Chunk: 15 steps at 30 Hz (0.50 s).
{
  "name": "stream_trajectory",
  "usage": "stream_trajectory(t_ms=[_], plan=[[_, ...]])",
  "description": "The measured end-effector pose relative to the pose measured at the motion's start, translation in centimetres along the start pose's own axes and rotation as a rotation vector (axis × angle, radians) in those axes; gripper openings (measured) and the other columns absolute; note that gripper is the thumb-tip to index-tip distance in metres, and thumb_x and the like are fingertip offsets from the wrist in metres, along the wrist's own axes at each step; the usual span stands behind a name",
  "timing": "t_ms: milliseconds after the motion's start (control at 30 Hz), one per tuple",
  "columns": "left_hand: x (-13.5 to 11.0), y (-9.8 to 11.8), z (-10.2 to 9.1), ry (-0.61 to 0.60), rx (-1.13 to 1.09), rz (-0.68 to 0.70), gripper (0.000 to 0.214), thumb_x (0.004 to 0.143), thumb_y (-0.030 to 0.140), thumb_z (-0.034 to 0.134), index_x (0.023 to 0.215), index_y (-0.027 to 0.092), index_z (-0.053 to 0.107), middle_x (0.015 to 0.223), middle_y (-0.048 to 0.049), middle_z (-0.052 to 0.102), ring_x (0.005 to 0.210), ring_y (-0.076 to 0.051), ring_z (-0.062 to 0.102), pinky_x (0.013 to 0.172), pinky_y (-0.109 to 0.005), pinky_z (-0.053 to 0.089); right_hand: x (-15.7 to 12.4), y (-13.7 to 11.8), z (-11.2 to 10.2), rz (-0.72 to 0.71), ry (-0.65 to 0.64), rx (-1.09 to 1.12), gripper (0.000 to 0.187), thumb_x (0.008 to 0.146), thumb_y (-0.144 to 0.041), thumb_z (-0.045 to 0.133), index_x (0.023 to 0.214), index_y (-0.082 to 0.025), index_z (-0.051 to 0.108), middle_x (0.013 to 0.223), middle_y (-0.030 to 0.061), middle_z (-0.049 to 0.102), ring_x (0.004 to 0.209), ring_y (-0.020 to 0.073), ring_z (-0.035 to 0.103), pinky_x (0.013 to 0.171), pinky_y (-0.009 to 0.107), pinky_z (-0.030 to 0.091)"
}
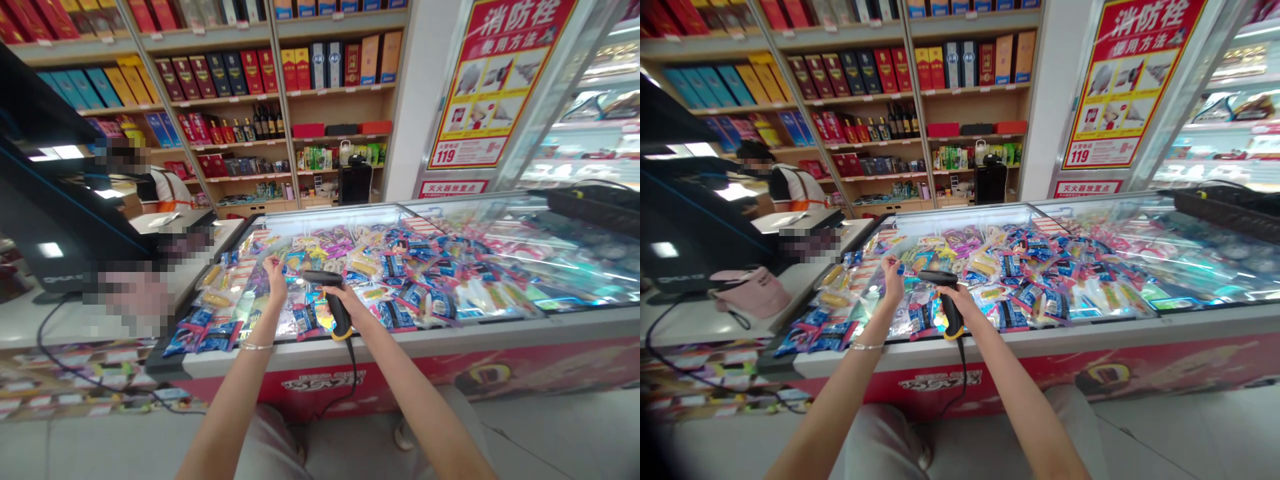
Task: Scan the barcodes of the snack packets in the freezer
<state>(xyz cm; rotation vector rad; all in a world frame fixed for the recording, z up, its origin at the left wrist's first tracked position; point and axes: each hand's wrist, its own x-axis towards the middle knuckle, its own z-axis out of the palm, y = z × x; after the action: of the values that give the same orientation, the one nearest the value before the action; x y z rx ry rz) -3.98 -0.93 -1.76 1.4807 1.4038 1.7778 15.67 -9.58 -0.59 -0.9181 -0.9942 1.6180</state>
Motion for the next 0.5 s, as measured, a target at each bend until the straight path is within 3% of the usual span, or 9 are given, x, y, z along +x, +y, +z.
stream_trajectory(t_ms=[100, 300, 500], plan=[[-0.6, 0.6, 0.4, 0.124, 0.039, 0.091, 0.003, 0.078, 0.025, 0.043, 0.081, 0.023, 0.042, 0.092, -0.0047, 0.042, 0.098, -0.02, 0.046, 0.093, -0.037, 0.038, 0.3, 0.2, -0.2, 0.011, -0.001, 0.037, 0.021, 0.068, -0.032, 0.069, 0.079, -0.015, 0.065, 0.059, 0.0011, 0.064, 0.04, 0.0104, 0.054, 0.038, 0.021, 0.044], [-1.0, 1.0, 0.8, 0.043, 0.041, 0.145, 0.004, 0.076, 0.02, 0.045, 0.079, 0.021, 0.043, 0.088, -0.0038, 0.038, 0.092, -0.021, 0.042, 0.093, -0.039, 0.037, 0.9, 0.6, -0.7, 0.091, 0.017, 0.098, 0.019, 0.071, -0.031, 0.068, 0.077, -0.013, 0.066, 0.062, 0.0021, 0.065, 0.041, 0.0098, 0.054, 0.039, 0.021, 0.045], [-0.8, 0.4, 1.2, 0.024, 0.028, 0.15, 0.007, 0.075, 0.016, 0.046, 0.078, 0.022, 0.042, 0.086, -0.0035, 0.037, 0.091, -0.021, 0.041, 0.094, -0.04, 0.036, 1.0, 0.8, -0.8, 0.071, 0.023, 0.114, 0.018, 0.07, -0.029, 0.068, 0.079, -0.013, 0.066, 0.061, 0.0012, 0.064, 0.041, 0.0099, 0.054, 0.038, 0.021, 0.043]])
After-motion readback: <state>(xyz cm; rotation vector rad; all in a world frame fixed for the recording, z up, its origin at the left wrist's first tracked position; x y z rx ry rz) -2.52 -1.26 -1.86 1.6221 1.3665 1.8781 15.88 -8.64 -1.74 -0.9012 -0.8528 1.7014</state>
